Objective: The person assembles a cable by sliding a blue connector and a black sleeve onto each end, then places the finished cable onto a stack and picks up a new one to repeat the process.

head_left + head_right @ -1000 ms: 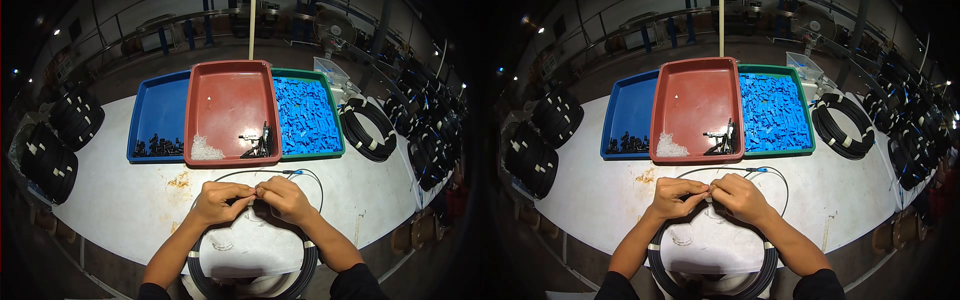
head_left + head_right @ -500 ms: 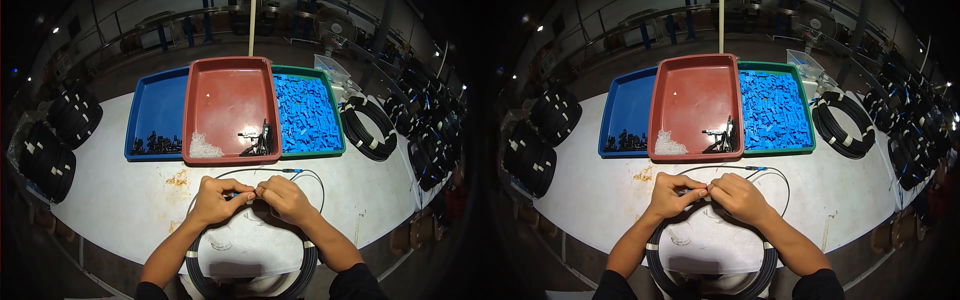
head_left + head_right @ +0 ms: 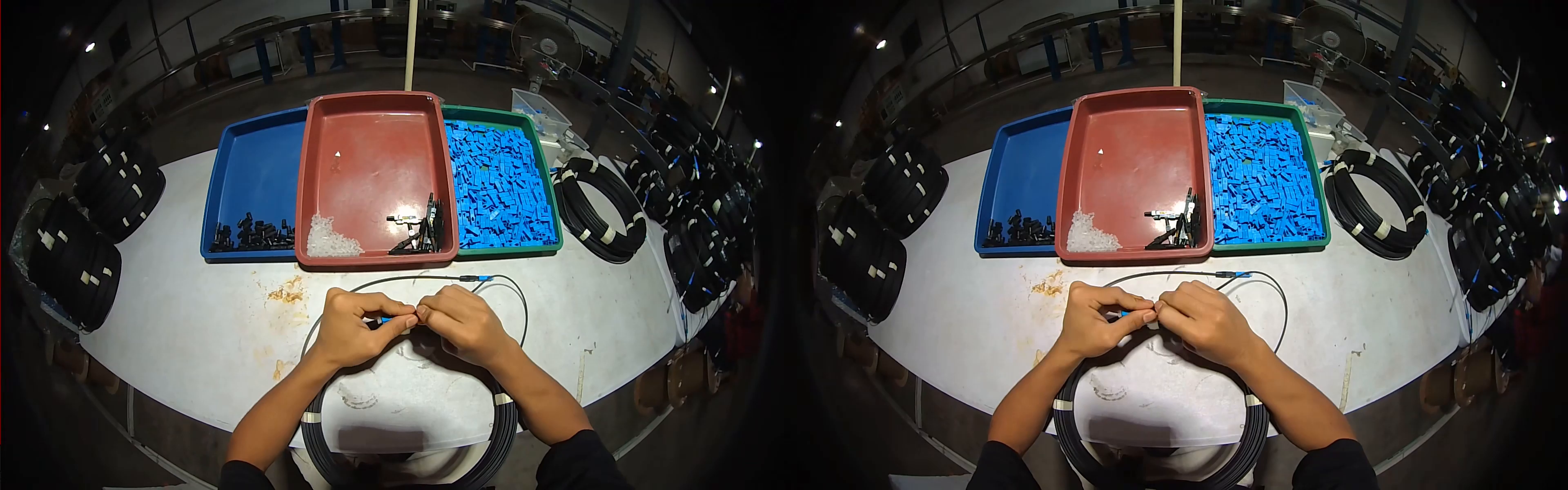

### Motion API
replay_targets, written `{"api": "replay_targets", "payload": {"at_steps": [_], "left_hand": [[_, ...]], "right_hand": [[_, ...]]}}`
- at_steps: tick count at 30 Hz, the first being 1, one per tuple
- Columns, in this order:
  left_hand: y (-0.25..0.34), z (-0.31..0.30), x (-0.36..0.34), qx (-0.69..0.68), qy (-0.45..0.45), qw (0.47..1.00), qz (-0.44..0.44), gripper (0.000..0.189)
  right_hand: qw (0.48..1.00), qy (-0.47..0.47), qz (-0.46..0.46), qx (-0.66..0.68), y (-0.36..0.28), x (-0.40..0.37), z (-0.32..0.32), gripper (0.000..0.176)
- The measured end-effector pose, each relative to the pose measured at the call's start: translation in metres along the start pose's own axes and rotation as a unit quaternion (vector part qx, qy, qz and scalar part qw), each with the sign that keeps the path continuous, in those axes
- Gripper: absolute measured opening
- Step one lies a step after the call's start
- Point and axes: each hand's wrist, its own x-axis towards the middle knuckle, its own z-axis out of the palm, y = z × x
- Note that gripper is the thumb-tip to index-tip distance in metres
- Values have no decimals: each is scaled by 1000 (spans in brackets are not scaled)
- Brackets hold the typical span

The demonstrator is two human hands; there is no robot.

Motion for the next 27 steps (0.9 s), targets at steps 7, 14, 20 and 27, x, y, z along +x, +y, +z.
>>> {"api": "replay_targets", "payload": {"at_steps": [7, 14, 20, 27], "left_hand": [[-12, -1, 5, 250, -31, 892, 376, 25], [-4, 4, 1, -32, 19, 999, 3, 13], [-4, -2, 6, 277, -39, 894, 350, 9], [-6, -1, -1, 61, -29, 995, 73, 15]], "right_hand": [[937, -49, 277, 206, 1, -9, 7, 14], [999, 4, -12, -32, -6, 6, -6, 16], [935, -12, 274, 226, 2, -11, 9, 12], [996, -12, 60, 70, 0, -3, 3, 25]]}}
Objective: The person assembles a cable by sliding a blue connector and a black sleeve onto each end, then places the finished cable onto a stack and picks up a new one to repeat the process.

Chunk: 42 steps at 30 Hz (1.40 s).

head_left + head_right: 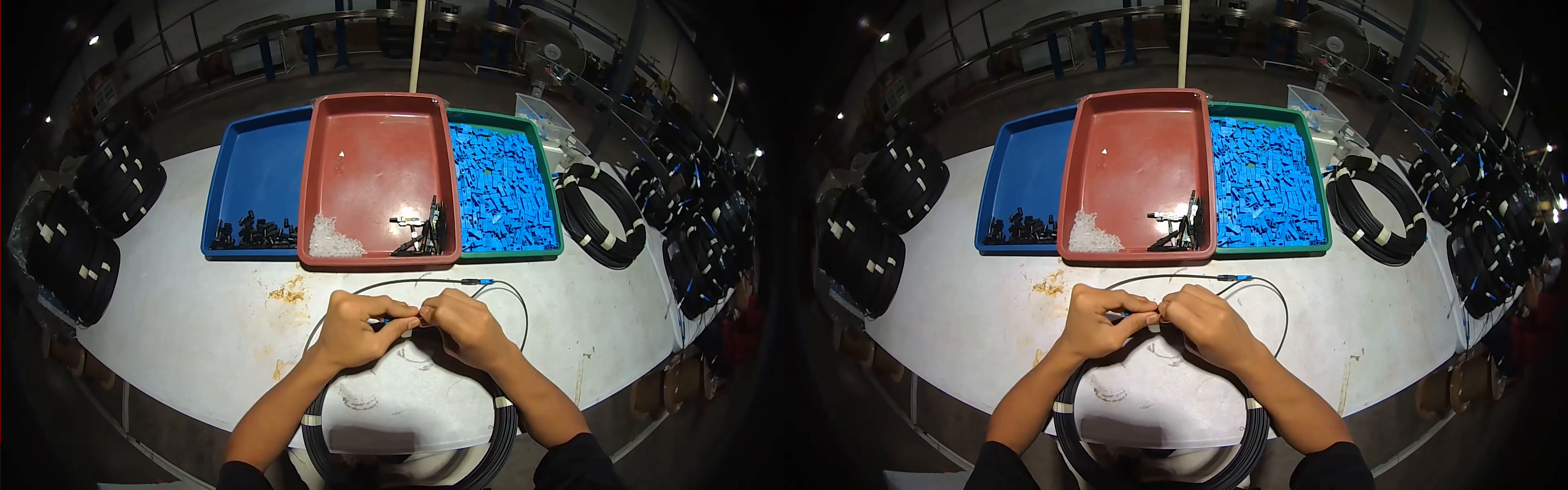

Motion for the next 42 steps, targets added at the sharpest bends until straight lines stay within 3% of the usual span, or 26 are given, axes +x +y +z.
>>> {"api": "replay_targets", "payload": {"at_steps": [2, 4, 5, 7, 10, 12, 14, 15, 16, 18, 20, 22, 23, 26, 28, 29, 30, 31, 33, 34, 36, 37, 38, 39, 40, 42], "left_hand": [[2, 1, 0, -145, -11, 975, -167, 16], [6, 1, 1, -145, -5, 976, -160, 15], [7, 0, 2, 4, -24, 1000, -1, 14], [-1, -2, 4, 217, -34, 935, 279, 13], [-8, -1, 6, 242, 11, 916, 318, 12], [-8, -3, 2, 207, -11, 942, 264, 12], [-4, 2, -1, 11, 29, 999, 26, 12], [0, 1, 1, -73, 27, 995, -66, 13], [2, 0, 1, -73, 28, 995, -65, 13], [5, 0, 2, -212, 3, 955, -207, 11], [10, 2, 0, -17, 14, 999, -33, 14], [0, -3, 5, 210, -7, 935, 286, 17], [-2, -2, 5, 209, -11, 935, 287, 17], [-6, 0, 7, 278, 32, 886, 369, 19], [-6, -3, 5, 188, 22, 946, 263, 21], [-1, -6, 3, 155, -12, 972, 176, 17], [-1, -4, 2, 155, -9, 973, 174, 17], [1, 0, 1, 42, 12, 998, 47, 15], [8, -1, 1, -112, 3, 981, -159, 12], [7, 1, 1, -112, 4, 981, -159, 12], [6, 7, 0, -13, 54, 998, 3, 13], [7, 0, 0, 150, -3, 980, 134, 13], [5, 0, 2, 150, -6, 979, 135, 13], [1, -1, 3, 231, 0, 939, 255, 15], [-2, -1, 3, 307, 8, 877, 369, 18], [-6, -3, 4, 297, 11, 888, 352, 19]], "right_hand": [[990, 31, -93, -101, -3, 2, -5, 30], [987, 64, -101, -106, -6, 4, -3, 16], [999, 30, 41, -6, -7, -1, -1, 13], [945, -64, 291, 137, -6, -1, -3, 10], [950, -5, 253, 181, -3, -3, 4, 10], [967, -2, 214, 141, -5, -1, 4, 11], [999, 31, 22, 11, -1, -1, 6, 18], [999, 12, -24, -39, -3, 0, 0, 23], [999, 12, -25, -40, -5, 1, -2, 23], [988, 30, -90, -123, -8, 2, -5, 21], [989, 25, -79, -122, -10, 2, -4, 16], [970, 21, 213, 116, -7, -5, 5, 10], [940, -23, 282, 193, -2, -7, 3, 6], [922, -28, 287, 257, 4, -9, 5, 6], [951, -18, 237, 197, -1, -6, 4, 10], [984, -4, 139, 109, -1, -4, 4, 13], [999, 9, 37, 19, 0, -2, 3, 18], [1000, 11, -11, -6, -2, 1, 0, 26], [998, 17, -42, -52, -6, 1, -2, 22], [992, 28, -71, -100, -8, 1, -3, 18], [994, 39, -58, -84, -10, 3, -3, 16], [996, 34, 78, 37, -7, -2, 2, 14], [964, 28, 211, 158, -6, -5, 6, 13], [943, -44, 269, 188, -4, -4, -2, 10], [943, -43, 270, 189, -5, -5, 1, 10], [944, -21, 264, 196, -4, -4, 5, 10]]}}
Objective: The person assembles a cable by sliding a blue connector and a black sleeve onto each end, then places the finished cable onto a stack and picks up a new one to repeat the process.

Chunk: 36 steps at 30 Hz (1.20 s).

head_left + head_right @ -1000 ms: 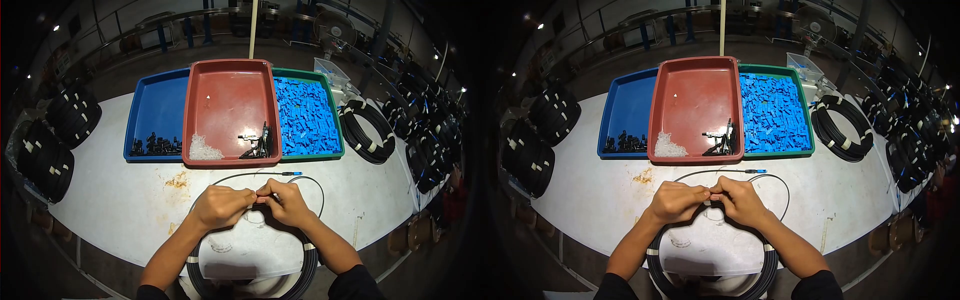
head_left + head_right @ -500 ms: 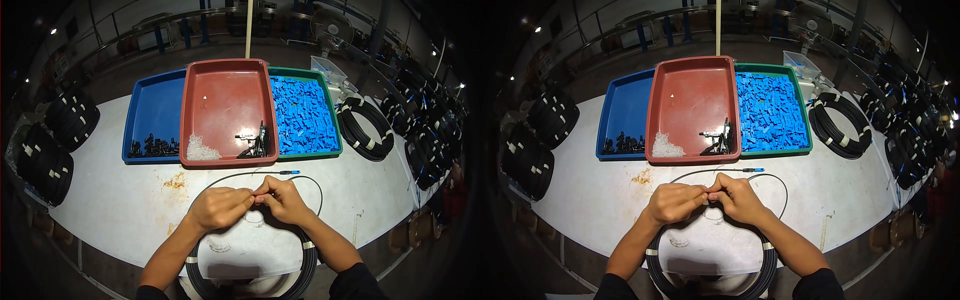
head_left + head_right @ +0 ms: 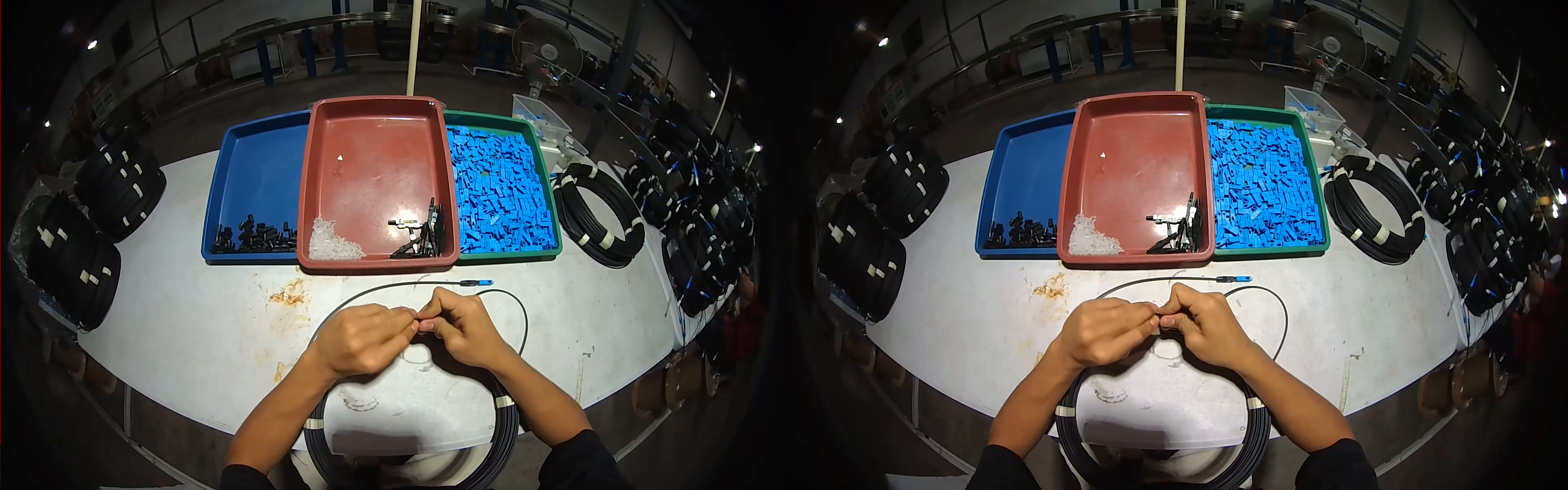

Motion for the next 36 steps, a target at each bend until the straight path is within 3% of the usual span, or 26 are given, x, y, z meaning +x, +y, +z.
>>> {"api": "replay_targets", "payload": {"at_steps": [2, 3, 4, 7, 8, 10, 11, 12, 14, 15, 17, 18, 19, 20, 21, 22, 24, 25, 26, 27, 28, 30, 33, 34, 35, 36], "left_hand": [[0, 2, -4, -128, 23, 983, -133, 18], [3, -3, -1, -190, -2, 957, -220, 18], [5, -2, -2, -190, -1, 956, -222, 18], [9, 0, -2, -400, 8, 796, -455, 22], [10, -2, 0, -401, 6, 796, -454, 22], [10, -4, 2, -196, -26, 949, -246, 14], [6, -4, 2, -119, -17, 987, -105, 13], [6, 0, 2, -42, -1, 999, -17, 13], [4, -4, 5, -10, 0, 1000, 6, 14], [2, -4, 3, -8, 1, 1000, 6, 14], [1, -1, -3, -120, 0, 985, -128, 12], [4, 0, -2, -120, 2, 984, -130, 12], [8, 0, 0, -194, 12, 953, -233, 12], [10, -1, 2, -266, 21, 905, -331, 12], [10, -3, 5, -306, 16, 867, -394, 9], [11, -5, 7, -306, 17, 867, -394, 9], [14, -6, 9, -445, -6, 723, -528, 12], [14, -6, 8, -325, -21, 854, -406, 10], [14, -7, 7, -191, -35, 945, -265, 9], [11, -6, 10, -89, -14, 989, -116, 9], [7, -6, 11, 16, 6, 999, 37, 9], [4, -5, 6, 35, 25, 998, 46, 14], [3, -3, 0, -102, 17, 987, -121, 13], [5, -2, 0, -102, 20, 987, -122, 13], [7, -1, 1, -165, 31, 967, -193, 12], [8, -1, 2, -228, 39, 937, -261, 11]], "right_hand": [[997, 17, -60, -40, -6, 0, -1, 15], [980, 23, -160, -119, -5, 2, -3, 18], [946, 30, -259, -195, -5, 3, -4, 22], [908, 41, -321, -265, -7, 1, -7, 23], [890, 43, -341, -300, -10, 0, -9, 22], [911, 41, -305, -276, -16, 1, -8, 16], [972, 20, -162, -169, -15, -1, -7, 14], [999, -2, -13, -53, -14, -2, -5, 13], [999, 22, -41, 12, -6, -1, 1, 10], [999, 37, -40, -2, -6, -2, 3, 10], [998, 52, -35, -16, -4, -2, 4, 10], [990, 55, -111, -67, -3, 0, 3, 11], [974, 59, -188, -116, -3, 2, 2, 12], [974, 58, -188, -116, -4, 3, -1, 12], [950, 49, -251, -179, -6, 4, -4, 15], [918, 41, -312, -240, -9, 4, -6, 18], [904, 60, -334, -259, -10, 2, -5, 21], [943, 58, -258, -203, -6, 0, -3, 19], [971, 57, -180, -146, -2, -2, -2, 17], [971, 60, -179, -146, -1, -4, -1, 17], [990, 53, -112, -68, 0, -6, 1, 13], [996, 29, 18, 87, 1, -5, 3, 10], [996, 38, -72, -30, -6, -3, 1, 10], [986, 39, -120, -106, -7, -1, -1, 12], [971, 40, -187, -143, -3, 0, -1, 20], [971, 40, -186, -143, -4, 1, -3, 20]]}}
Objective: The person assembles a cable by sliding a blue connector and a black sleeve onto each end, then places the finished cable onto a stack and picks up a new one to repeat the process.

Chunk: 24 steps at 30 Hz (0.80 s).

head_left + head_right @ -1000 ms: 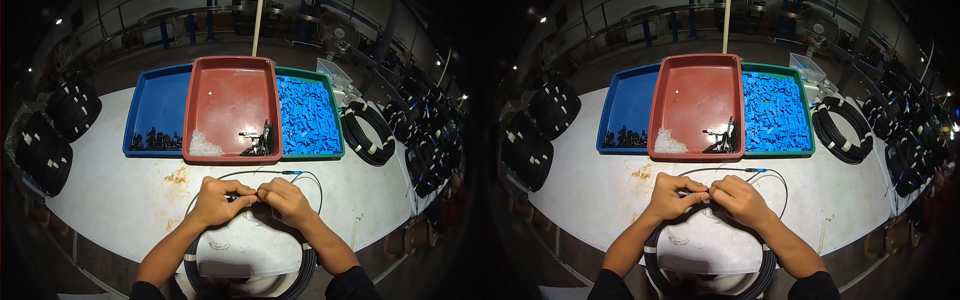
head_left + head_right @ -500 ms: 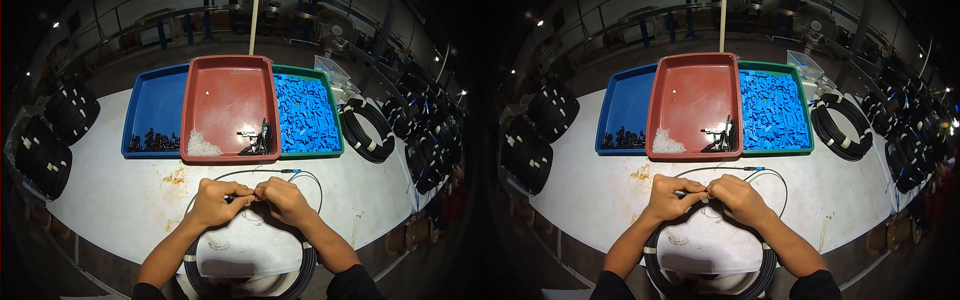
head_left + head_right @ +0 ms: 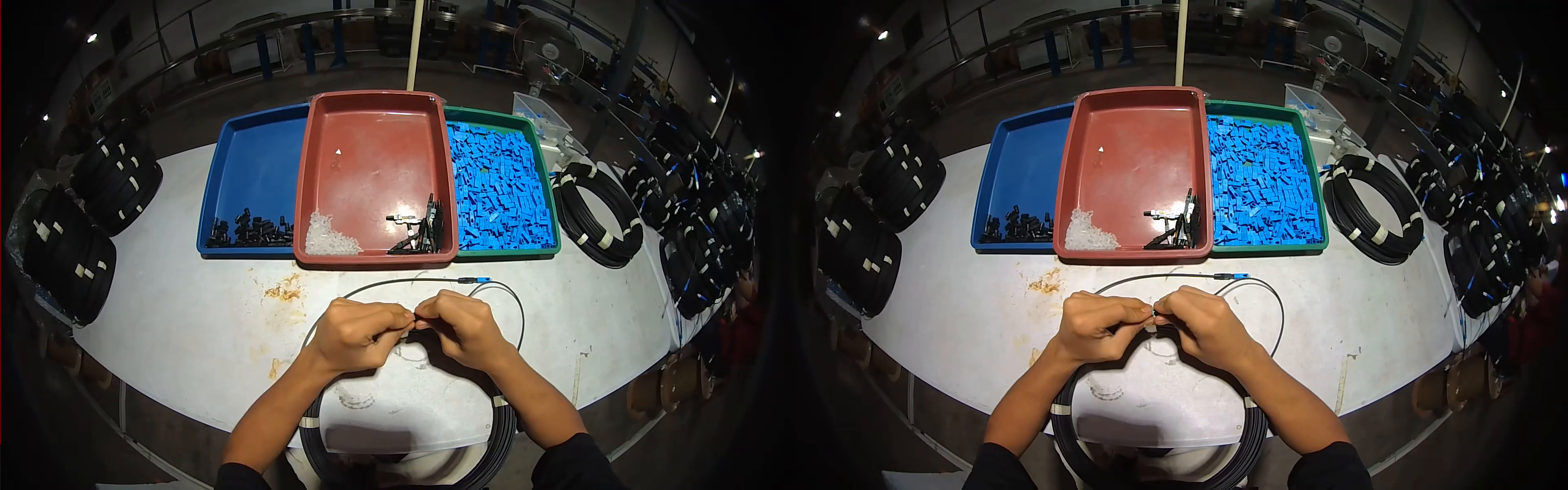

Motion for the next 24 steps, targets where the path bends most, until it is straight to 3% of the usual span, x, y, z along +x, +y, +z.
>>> {"api": "replay_targets", "payload": {"at_steps": [2, 4, 10, 12, 13, 14, 17, 18, 21, 22, 23, 24], "left_hand": [[5, -1, 2, -30, 3, 999, -46, 8], [7, -3, 4, -85, 4, 989, -123, 7], [5, 4, 0, -144, 19, 979, -141, 9], [5, -3, 1, 102, -59, 988, 97, 9], [3, -2, 3, 183, -48, 960, 208, 5], [2, 1, 7, 243, -19, 921, 305, 6], [-3, -1, 6, 249, -8, 916, 315, 5], [-3, -2, 5, 209, -10, 944, 256, 7], [-4, 0, 2, 58, -8, 997, 52, 11], [-4, 3, 2, -9, 12, 1000, -9, 12], [-3, 3, 0, -9, 13, 1000, -10, 12], [0, 2, -1, -76, 5, 992, -102, 11]], "right_hand": [[994, 1, -89, -58, -2, 1, -3, 25], [990, 7, -113, -85, -3, 3, -4, 28], [980, 32, -157, -118, -4, 1, -5, 22], [1000, 6, -26, -13, 1, -3, -2, 17], [994, 42, 45, 85, -1, -3, 3, 10], [994, 47, 47, 84, -3, -4, 2, 10], [963, -12, 210, 166, -3, -5, 0, 8], [964, -12, 209, 166, -5, -2, 0, 8], [999, 42, 24, 23, -6, 1, 3, 11], [999, 40, 24, 23, -4, 1, 3, 11], [998, 38, -54, -26, -4, 4, 0, 15], [988, 36, -131, -75, -5, 6, -3, 18]]}}
